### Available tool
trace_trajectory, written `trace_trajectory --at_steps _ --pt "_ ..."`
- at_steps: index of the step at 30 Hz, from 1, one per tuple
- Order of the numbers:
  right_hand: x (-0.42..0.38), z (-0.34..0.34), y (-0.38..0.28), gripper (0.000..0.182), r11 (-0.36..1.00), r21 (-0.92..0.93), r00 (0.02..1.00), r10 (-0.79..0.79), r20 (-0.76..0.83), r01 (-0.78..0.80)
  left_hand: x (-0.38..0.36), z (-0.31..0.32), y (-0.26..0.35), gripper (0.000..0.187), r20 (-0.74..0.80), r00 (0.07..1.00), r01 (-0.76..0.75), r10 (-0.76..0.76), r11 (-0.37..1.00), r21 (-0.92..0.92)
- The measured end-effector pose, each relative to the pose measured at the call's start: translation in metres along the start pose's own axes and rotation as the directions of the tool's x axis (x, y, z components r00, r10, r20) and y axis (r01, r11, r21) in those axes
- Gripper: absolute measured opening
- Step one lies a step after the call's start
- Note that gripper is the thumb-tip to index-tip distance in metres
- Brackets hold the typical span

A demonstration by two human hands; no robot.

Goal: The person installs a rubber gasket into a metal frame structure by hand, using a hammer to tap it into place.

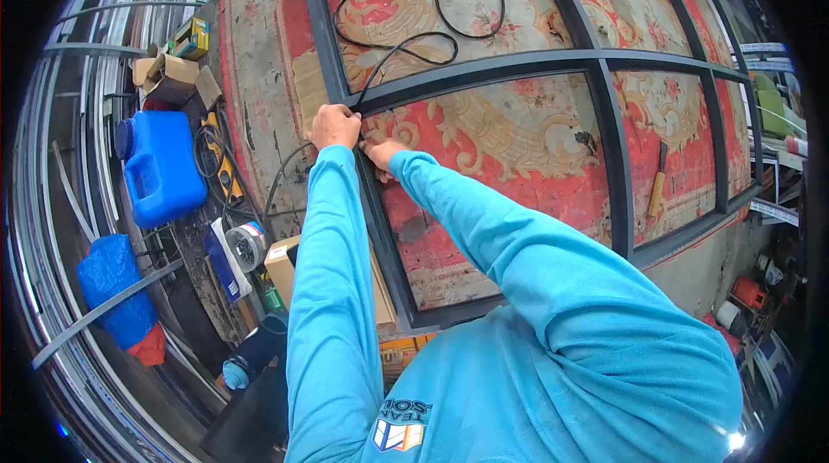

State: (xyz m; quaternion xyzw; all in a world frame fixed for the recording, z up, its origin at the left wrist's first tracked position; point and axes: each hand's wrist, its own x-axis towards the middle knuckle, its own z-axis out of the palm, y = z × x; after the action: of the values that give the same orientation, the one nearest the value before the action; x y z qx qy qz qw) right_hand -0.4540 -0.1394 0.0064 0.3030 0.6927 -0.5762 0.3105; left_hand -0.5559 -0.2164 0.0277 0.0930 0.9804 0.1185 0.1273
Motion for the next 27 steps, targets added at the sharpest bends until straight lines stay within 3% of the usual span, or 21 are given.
trace_trajectory --at_steps 1,3,7,9,14,16,19,21,24,27 --pt "0.008 0.004 0.007 0.062 0.998 0.061 0.998 -0.031 -0.052 0.034 0.001 0.0 -0.001 0.016 0.018 1.0 0.004 -0.004 1.0 -0.009" --pt "0.013 0.006 0.008 0.056 0.998 0.032 0.998 0.047 -0.041 -0.046 0.004 0.0 -0.003 0.016 0.033 0.999 0.011 -0.01 1.0 -0.016" --pt "-0.002 -0.004 0.007 0.048 0.996 -0.071 0.997 0.066 0.044 -0.063 0.001 -0.002 -0.004 0.018 0.027 0.999 -0.027 0.028 0.999 -0.035" --pt "0.0 -0.006 0.011 0.045 0.994 -0.095 0.98 0.075 0.182 -0.059 -0.001 -0.002 -0.006 0.018 0.013 0.999 -0.042 0.042 0.999 -0.033" --pt "0.004 0.01 0.031 0.042 0.993 -0.115 0.992 -0.012 0.125 0.027 -0.004 -0.005 -0.004 0.019 0.0 0.996 -0.087 0.087 0.996 -0.031" --pt "0.0 0.016 0.035 0.042 0.945 -0.299 0.989 -0.107 0.106 0.134 -0.001 -0.002 -0.007 0.019 0.0 0.997 -0.081 0.081 0.996 -0.041" --pt "-0.027 0.025 0.047 0.04 0.92 -0.378 0.993 -0.067 0.102 0.101 -0.004 -0.001 -0.008 0.019 -0.033 0.994 -0.102 0.1 0.992 -0.077" --pt "-0.048 0.045 0.073 0.038 0.842 -0.506 0.982 -0.178 0.065 0.186 -0.008 0.001 -0.008 0.018 -0.075 0.99 -0.123 0.115 0.987 -0.106" --pt "-0.101 0.069 0.097 0.026 0.747 -0.616 0.966 -0.151 0.21 0.251 -0.013 0.01 -0.016 0.017 -0.182 0.96 -0.224 0.214 0.974 -0.035" --pt "-0.131 0.103 0.154 0.032 0.62 -0.663 0.906 -0.233 0.354 0.419 -0.02 0.016 -0.019 0.024 -0.223 0.936 -0.279 0.274 0.96 0.008"
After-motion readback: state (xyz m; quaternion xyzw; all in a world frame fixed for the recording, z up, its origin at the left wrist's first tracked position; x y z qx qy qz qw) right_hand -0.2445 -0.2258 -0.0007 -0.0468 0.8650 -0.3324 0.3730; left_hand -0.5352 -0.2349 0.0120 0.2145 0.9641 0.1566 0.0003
